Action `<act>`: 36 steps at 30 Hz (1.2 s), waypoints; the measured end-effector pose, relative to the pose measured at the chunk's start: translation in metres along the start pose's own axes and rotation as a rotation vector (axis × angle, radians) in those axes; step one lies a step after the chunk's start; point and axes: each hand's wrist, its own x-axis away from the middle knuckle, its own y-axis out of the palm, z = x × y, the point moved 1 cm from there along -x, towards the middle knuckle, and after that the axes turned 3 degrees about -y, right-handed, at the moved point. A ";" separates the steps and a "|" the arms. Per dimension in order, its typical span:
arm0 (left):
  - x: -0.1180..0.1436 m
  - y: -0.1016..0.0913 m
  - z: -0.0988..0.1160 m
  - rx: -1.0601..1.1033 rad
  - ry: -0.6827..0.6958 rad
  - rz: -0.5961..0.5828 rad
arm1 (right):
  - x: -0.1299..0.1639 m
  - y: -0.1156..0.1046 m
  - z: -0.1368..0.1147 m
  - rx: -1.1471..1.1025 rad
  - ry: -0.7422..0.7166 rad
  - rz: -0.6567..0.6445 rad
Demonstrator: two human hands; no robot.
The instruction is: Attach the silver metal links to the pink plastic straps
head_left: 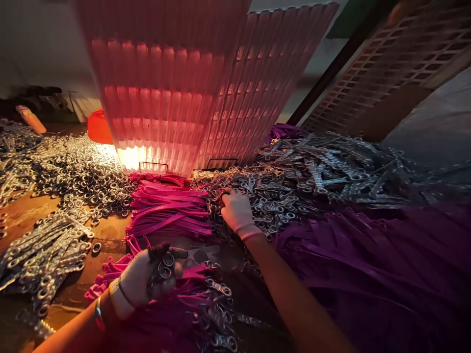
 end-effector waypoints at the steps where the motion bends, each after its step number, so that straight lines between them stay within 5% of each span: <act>1: -0.002 0.003 0.001 0.025 -0.013 -0.003 | -0.008 0.002 0.001 -0.004 -0.056 -0.007; 4: -0.002 0.011 0.003 0.022 -0.019 0.025 | -0.023 0.007 0.008 -0.032 -0.177 -0.035; 8: 0.002 0.017 0.000 -0.106 0.014 0.063 | -0.014 0.006 0.016 -0.067 -0.153 0.038; 11: 0.007 0.016 -0.003 -0.267 0.140 0.122 | 0.024 -0.003 0.003 -0.380 -0.122 0.154; 14: 0.011 0.014 -0.008 -0.402 0.313 0.192 | 0.077 -0.007 -0.029 -0.727 -0.129 0.023; 17: 0.012 0.013 -0.015 -0.445 0.367 0.198 | 0.121 -0.007 -0.061 -0.826 -0.152 -0.051; 20: 0.014 0.011 -0.022 -0.404 0.350 0.153 | 0.140 -0.010 -0.064 -0.860 -0.092 -0.052; 23: 0.018 0.008 -0.028 -0.385 0.345 0.116 | 0.134 -0.032 -0.036 -0.761 -0.038 0.152; 27: 0.024 0.005 -0.035 -0.460 0.360 0.083 | 0.107 -0.086 0.023 -0.163 0.119 0.703; 31: 0.030 0.006 -0.034 -0.358 0.320 0.131 | 0.099 -0.114 0.079 0.150 0.418 0.637; 36: 0.040 -0.002 -0.032 -0.131 0.251 0.198 | 0.136 -0.087 0.128 0.205 0.591 0.510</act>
